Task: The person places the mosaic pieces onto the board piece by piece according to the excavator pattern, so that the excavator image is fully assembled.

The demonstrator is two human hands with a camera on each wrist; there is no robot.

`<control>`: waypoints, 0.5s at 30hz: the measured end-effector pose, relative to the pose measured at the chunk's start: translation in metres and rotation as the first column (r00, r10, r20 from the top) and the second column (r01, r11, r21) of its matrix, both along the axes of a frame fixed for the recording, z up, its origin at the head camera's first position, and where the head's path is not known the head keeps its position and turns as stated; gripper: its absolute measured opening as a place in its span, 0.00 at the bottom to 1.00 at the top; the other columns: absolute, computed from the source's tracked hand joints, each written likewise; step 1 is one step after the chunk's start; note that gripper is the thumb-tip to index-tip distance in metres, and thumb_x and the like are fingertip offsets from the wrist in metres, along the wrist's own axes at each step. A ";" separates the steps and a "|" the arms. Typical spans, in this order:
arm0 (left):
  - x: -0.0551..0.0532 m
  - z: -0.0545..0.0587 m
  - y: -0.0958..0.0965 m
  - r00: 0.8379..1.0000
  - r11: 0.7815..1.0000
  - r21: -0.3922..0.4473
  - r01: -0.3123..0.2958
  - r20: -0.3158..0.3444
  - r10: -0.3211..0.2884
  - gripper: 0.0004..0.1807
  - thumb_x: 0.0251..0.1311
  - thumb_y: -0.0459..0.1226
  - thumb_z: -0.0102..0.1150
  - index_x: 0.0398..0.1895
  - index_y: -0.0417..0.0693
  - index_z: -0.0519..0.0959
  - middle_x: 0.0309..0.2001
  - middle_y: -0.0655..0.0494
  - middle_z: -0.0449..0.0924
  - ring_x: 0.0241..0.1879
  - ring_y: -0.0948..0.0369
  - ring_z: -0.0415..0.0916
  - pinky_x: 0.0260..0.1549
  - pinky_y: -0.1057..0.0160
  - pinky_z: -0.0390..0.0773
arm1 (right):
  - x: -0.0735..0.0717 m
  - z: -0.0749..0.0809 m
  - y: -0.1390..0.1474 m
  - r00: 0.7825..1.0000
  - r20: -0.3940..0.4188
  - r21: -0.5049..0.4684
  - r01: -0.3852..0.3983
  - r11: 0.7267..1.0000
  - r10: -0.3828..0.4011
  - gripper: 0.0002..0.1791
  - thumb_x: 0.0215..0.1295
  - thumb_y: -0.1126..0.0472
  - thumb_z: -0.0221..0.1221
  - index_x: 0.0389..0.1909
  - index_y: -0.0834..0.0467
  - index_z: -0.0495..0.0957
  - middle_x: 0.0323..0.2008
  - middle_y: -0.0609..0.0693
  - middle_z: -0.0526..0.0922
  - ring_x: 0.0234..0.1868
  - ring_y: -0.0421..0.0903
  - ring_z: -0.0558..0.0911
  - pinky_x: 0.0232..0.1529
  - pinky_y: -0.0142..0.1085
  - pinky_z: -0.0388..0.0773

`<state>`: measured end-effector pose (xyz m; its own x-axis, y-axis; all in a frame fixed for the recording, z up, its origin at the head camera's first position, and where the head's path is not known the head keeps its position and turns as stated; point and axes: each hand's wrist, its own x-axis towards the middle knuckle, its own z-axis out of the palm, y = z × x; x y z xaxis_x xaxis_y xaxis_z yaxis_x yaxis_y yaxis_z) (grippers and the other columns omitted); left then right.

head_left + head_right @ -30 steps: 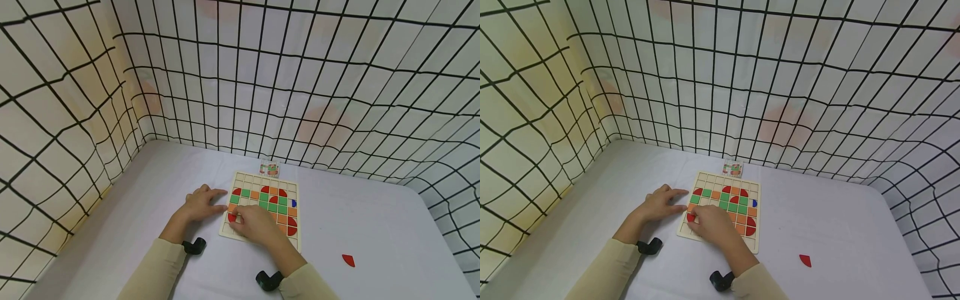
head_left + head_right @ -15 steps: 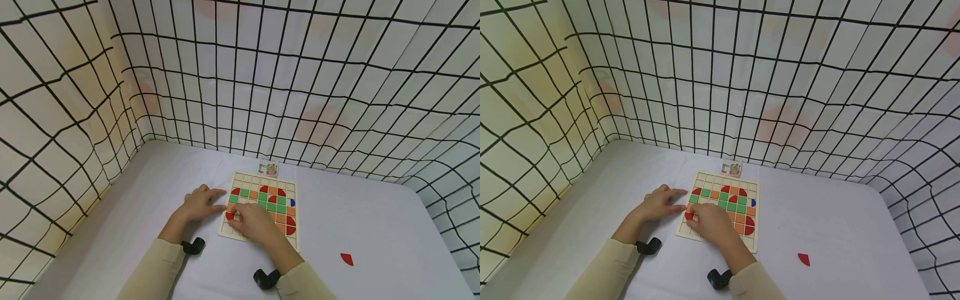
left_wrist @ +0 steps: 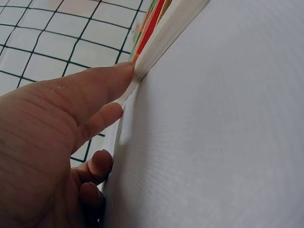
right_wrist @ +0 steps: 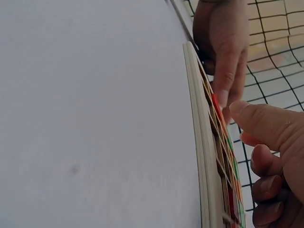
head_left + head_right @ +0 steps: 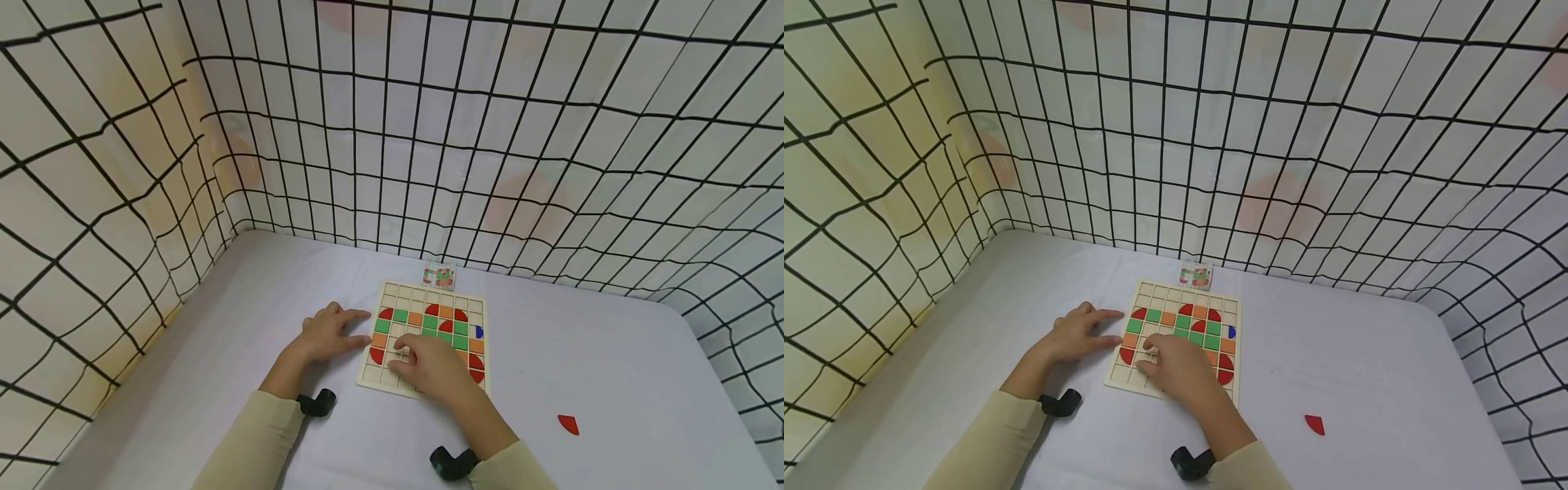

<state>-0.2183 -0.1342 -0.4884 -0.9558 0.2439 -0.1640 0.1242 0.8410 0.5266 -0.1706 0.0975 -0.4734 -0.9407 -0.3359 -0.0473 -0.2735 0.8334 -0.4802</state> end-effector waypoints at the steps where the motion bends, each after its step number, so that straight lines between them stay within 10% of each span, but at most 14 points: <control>1: 0.000 0.000 0.000 1.000 1.000 0.000 -0.002 0.001 0.002 0.31 0.60 0.57 0.67 0.67 0.64 0.78 0.43 0.54 0.73 0.41 0.58 0.67 0.42 0.54 0.61 | 0.002 0.001 0.004 1.000 0.002 -0.006 0.012 1.000 -0.012 0.15 0.62 0.43 0.69 0.47 0.43 0.85 0.19 0.39 0.71 0.22 0.37 0.70 0.25 0.33 0.64; 15: 0.002 -0.001 0.000 1.000 1.000 0.003 0.000 -0.009 0.000 0.31 0.60 0.56 0.67 0.67 0.62 0.78 0.42 0.54 0.72 0.40 0.58 0.67 0.41 0.53 0.60 | 0.027 0.006 0.090 0.978 0.038 -0.001 0.203 0.979 -0.203 0.17 0.59 0.46 0.72 0.45 0.47 0.86 0.20 0.42 0.70 0.27 0.39 0.69 0.29 0.33 0.63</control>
<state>-0.2164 -0.1338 -0.4889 -0.9573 0.2447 -0.1542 0.1295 0.8393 0.5281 -0.1439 0.1876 -0.4676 -0.9869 -0.1384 -0.0827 -0.0804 0.8673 -0.4912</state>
